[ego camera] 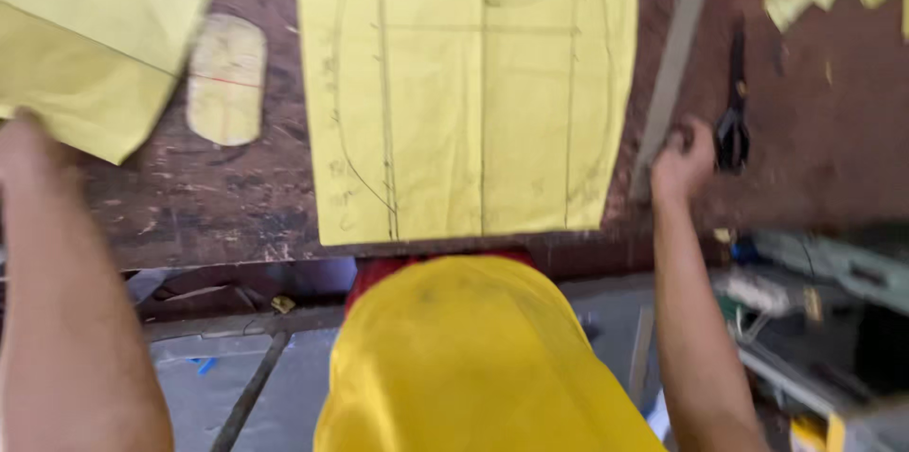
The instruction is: The person cuts a large yellow paper pattern along drawn lines using shears. They reposition the paper, mark sections with chalk, and continue cutting to separate pattern pieces on a wooden workbench.
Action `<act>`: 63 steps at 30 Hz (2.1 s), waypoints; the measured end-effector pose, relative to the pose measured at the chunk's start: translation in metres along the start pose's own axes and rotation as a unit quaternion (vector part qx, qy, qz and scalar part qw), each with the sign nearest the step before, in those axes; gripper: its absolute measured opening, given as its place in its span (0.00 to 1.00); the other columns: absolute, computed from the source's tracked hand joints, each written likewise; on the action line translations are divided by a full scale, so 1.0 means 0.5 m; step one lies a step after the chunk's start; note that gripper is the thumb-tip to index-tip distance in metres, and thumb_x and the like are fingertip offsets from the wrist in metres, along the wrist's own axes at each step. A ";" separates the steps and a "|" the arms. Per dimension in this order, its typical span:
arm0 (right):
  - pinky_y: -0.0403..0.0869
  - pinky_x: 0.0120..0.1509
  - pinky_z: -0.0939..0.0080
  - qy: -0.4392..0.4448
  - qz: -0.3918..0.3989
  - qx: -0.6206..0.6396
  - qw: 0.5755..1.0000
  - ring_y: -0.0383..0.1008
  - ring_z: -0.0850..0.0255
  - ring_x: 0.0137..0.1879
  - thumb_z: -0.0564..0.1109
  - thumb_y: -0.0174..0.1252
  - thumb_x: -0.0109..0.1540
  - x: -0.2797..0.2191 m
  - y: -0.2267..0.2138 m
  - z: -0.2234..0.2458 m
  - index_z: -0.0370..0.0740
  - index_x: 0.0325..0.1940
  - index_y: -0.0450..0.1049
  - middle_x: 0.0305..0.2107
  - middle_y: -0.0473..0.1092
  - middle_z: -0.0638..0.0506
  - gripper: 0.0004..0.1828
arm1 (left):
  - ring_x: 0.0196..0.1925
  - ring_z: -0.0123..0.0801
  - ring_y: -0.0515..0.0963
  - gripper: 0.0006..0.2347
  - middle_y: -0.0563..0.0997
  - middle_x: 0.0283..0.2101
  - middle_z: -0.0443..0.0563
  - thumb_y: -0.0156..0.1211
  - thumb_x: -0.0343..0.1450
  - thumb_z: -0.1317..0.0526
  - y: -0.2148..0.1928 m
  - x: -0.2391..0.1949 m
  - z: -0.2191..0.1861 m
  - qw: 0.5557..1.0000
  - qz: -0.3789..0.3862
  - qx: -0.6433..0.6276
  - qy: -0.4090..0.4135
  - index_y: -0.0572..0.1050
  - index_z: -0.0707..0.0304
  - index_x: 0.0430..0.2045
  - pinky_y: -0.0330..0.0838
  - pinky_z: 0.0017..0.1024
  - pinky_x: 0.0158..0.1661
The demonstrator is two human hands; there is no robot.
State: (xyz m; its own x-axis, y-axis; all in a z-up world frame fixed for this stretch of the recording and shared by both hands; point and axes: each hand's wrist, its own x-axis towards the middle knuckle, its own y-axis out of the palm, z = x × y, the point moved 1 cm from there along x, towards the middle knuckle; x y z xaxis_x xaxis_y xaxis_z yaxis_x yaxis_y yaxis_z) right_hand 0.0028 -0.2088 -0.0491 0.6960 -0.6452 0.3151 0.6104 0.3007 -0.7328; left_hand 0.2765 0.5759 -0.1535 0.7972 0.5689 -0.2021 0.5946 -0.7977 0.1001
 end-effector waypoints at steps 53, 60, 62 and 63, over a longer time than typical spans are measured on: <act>0.72 0.56 0.48 -0.013 0.216 -0.077 0.973 0.68 0.48 0.49 0.56 0.76 0.56 -0.267 -0.063 0.168 0.53 0.72 0.74 0.45 0.58 0.44 0.39 | 0.66 0.49 0.63 0.44 0.61 0.74 0.36 0.70 0.52 0.37 0.136 -0.540 -0.136 0.544 0.426 0.640 0.336 0.67 0.37 0.68 0.57 0.59 0.58; 0.72 0.56 0.45 -0.036 0.202 -0.074 0.976 0.70 0.46 0.53 0.60 0.76 0.54 -0.269 -0.067 0.164 0.55 0.68 0.75 0.51 0.58 0.42 0.39 | 0.67 0.51 0.63 0.44 0.61 0.73 0.37 0.71 0.52 0.36 0.138 -0.545 -0.138 0.538 0.418 0.643 0.350 0.65 0.36 0.68 0.57 0.59 0.58; 0.73 0.54 0.45 -0.022 0.209 -0.094 0.973 0.70 0.47 0.52 0.61 0.75 0.53 -0.259 -0.068 0.165 0.57 0.68 0.76 0.51 0.59 0.42 0.39 | 0.66 0.50 0.64 0.45 0.60 0.74 0.37 0.70 0.52 0.36 0.139 -0.546 -0.140 0.535 0.424 0.651 0.332 0.64 0.35 0.68 0.58 0.58 0.60; 0.73 0.54 0.46 -0.003 0.218 -0.106 0.970 0.70 0.48 0.50 0.61 0.75 0.53 -0.261 -0.071 0.163 0.58 0.68 0.76 0.49 0.59 0.43 0.39 | 0.66 0.50 0.64 0.44 0.60 0.74 0.37 0.70 0.52 0.36 0.135 -0.548 -0.140 0.537 0.424 0.647 0.336 0.64 0.35 0.69 0.58 0.58 0.60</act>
State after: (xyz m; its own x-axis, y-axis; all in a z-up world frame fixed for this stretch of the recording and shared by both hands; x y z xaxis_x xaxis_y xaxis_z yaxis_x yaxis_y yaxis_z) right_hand -0.0787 -0.0781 -0.0152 0.8732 -0.4849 -0.0493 0.1670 0.3927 -0.9044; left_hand 0.1056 0.3800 -0.0230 0.8406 -0.5122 -0.1764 -0.2348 -0.0510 -0.9707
